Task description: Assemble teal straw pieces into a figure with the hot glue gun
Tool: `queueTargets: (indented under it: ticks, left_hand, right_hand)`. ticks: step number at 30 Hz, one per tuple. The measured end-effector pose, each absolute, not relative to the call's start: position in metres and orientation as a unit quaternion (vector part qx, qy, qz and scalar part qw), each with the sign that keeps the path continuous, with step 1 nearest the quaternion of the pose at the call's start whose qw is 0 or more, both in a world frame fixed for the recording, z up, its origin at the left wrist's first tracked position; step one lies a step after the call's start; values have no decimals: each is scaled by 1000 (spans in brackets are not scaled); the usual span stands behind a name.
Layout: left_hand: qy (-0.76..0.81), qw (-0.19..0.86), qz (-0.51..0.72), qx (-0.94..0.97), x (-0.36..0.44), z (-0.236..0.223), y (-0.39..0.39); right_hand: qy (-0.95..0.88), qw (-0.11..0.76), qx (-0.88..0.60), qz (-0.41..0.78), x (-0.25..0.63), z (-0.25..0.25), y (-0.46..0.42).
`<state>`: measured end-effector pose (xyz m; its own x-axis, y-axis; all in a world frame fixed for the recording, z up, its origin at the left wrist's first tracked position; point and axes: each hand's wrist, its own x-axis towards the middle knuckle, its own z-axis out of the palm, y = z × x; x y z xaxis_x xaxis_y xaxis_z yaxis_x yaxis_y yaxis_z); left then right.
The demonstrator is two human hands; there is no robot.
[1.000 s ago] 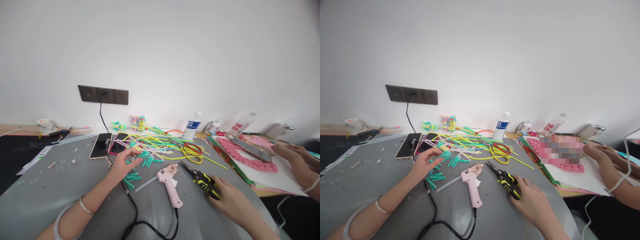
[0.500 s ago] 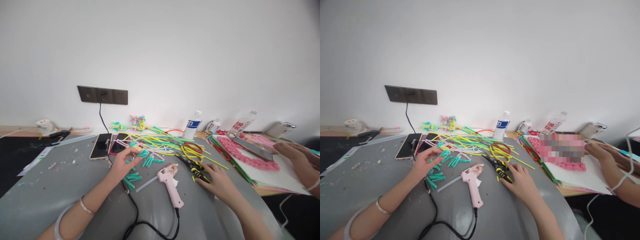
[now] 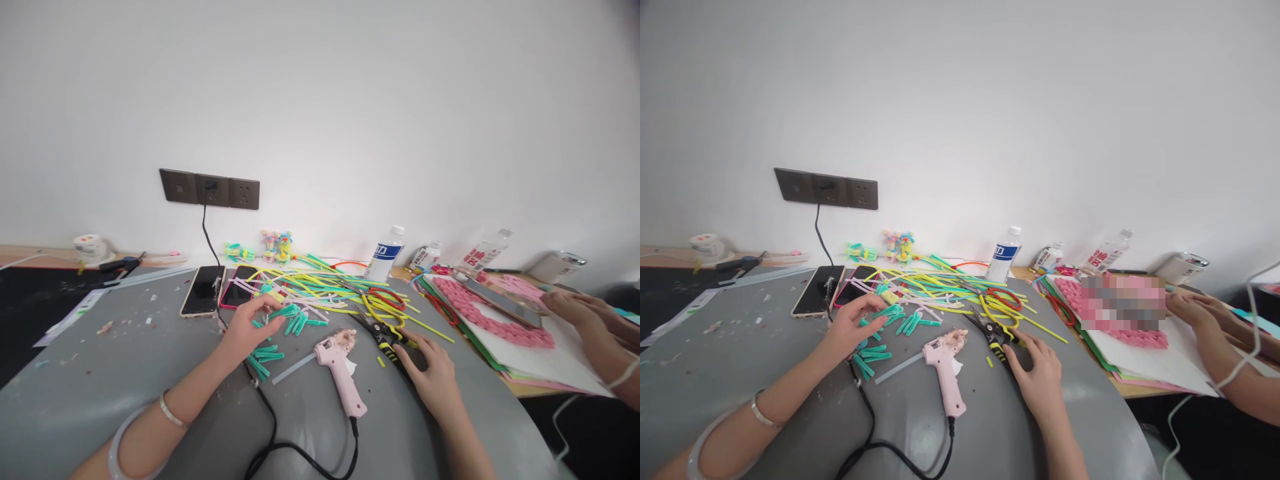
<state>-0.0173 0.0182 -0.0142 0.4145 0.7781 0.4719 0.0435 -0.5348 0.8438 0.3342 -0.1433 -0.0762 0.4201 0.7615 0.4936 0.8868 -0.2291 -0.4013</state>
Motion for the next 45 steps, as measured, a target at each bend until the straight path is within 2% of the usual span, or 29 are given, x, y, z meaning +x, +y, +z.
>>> queueTargets:
  ticks: [11, 20, 36, 45]
  left_hand:
    - [219, 252, 444, 832, -18, -13, 16]
    - [219, 220, 426, 850, -18, -14, 16]
    - [301, 285, 413, 811, -18, -19, 20]
    - [319, 483, 399, 711, -16, -14, 21]
  right_hand:
    - [-571, 393, -721, -30, 329, -69, -152]
    - [-563, 397, -724, -37, 331, -71, -152]
    - [-571, 385, -724, -39, 332, -72, -151]
    - [-574, 385, -722, -35, 334, -75, -152]
